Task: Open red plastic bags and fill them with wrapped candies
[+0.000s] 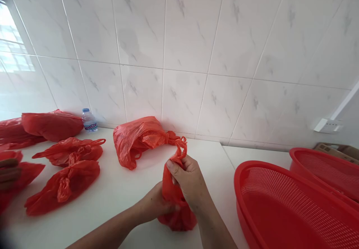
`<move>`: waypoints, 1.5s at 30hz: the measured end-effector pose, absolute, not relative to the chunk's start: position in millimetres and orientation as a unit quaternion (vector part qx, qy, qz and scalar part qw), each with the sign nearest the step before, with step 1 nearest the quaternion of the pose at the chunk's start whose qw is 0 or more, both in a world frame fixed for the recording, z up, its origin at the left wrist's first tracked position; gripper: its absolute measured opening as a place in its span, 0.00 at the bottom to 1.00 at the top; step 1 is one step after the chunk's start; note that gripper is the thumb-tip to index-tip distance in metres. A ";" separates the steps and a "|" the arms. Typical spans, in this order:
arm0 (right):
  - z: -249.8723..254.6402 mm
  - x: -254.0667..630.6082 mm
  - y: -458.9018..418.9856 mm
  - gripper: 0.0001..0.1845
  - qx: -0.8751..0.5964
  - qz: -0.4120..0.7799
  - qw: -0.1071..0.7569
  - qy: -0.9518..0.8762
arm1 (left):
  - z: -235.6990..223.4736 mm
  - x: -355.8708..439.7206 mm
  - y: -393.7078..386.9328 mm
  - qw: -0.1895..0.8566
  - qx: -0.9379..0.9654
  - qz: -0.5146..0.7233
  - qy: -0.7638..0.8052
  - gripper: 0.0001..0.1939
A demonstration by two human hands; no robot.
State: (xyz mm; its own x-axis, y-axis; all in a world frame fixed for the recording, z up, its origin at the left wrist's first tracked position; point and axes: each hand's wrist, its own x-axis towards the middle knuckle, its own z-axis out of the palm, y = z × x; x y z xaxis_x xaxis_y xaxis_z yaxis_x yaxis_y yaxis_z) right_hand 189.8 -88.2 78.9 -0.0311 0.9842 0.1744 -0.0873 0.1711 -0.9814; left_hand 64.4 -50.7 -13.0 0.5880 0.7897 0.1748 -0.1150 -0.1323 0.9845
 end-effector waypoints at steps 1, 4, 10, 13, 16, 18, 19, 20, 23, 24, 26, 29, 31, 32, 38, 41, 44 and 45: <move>76.4 190.2 -86.5 0.17 -0.425 0.484 0.552 -0.530 | -17.2 70.6 -51.1 0.609 0.641 0.382 0.268 0.08; 71.3 193.9 -81.6 0.16 -0.432 0.483 0.557 -0.519 | -28.1 79.6 -48.3 0.598 0.618 0.414 0.298 0.09; 76.1 200.2 -76.0 0.23 -0.411 0.463 0.599 -0.507 | -34.0 69.2 -42.7 0.589 0.575 0.469 0.321 0.07; 77.6 207.0 -72.7 0.37 -0.381 0.471 0.570 -0.555 | -31.6 63.1 -43.4 0.591 0.563 0.478 0.325 0.08; 68.0 212.7 -66.2 0.29 -0.353 0.518 0.484 -0.611 | -29.1 58.9 -43.8 0.598 0.562 0.477 0.313 0.08; 57.5 211.0 -61.7 0.18 -0.338 0.556 0.472 -0.595 | -27.4 56.4 -43.9 0.601 0.565 0.474 0.309 0.09; 52.6 208.0 -60.0 0.14 -0.333 0.576 0.488 -0.565 | -26.3 55.1 -44.0 0.600 0.568 0.472 0.309 0.09; 48.5 204.0 -58.7 0.12 -0.327 0.593 0.515 -0.526 | -24.7 53.8 -44.2 0.598 0.571 0.472 0.306 0.08; 43.2 189.2 -58.1 0.10 -0.330 0.617 0.586 -0.408 | -15.9 50.1 -45.5 0.589 0.579 0.500 0.259 0.24; 43.2 184.9 -58.4 0.10 -0.334 0.618 0.601 -0.381 | -11.6 49.0 -46.0 0.584 0.579 0.517 0.238 0.31; 43.9 178.9 -58.5 0.10 -0.343 0.615 0.617 -0.351 | -2.5 47.2 -46.6 0.573 0.571 0.548 0.215 0.36; 42.5 178.9 -54.9 0.09 -0.344 0.610 0.637 -0.322 | 7.2 45.8 -45.8 0.626 0.530 0.528 0.222 0.23; 40.7 184.4 -50.2 0.09 -0.345 0.600 0.668 -0.274 | 8.7 45.6 -44.0 0.697 0.461 0.506 0.213 0.15; 40.2 188.3 -47.9 0.11 -0.345 0.595 0.683 -0.244 | 8.2 45.6 -42.8 0.728 0.419 0.504 0.203 0.13; 43.5 209.5 -46.7 0.10 -0.256 0.632 0.707 -0.190 | 2.0 44.0 -35.2 0.791 0.237 0.526 0.204 0.07; 47.1 207.5 -55.1 0.09 -0.278 0.612 0.667 -0.321 | 1.6 44.6 -34.2 0.801 0.199 0.514 0.231 0.02; 53.3 198.8 -65.2 0.18 -0.376 0.551 0.578 -0.470 | 3.1 45.8 -35.5 0.810 0.200 0.501 0.231 0.03; 55.9 195.6 -68.4 0.22 -0.401 0.539 0.537 -0.510 | 3.9 45.9 -36.3 0.812 0.201 0.497 0.228 0.04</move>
State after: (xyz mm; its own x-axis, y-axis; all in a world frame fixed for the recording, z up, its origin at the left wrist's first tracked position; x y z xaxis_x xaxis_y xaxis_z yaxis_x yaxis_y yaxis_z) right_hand 195.6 -68.4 55.9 -0.1019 0.9882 0.1142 -0.1695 0.0959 -0.9809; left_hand 45.9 -36.3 3.9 0.4011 0.8999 -0.1708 -0.7164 0.4244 0.5538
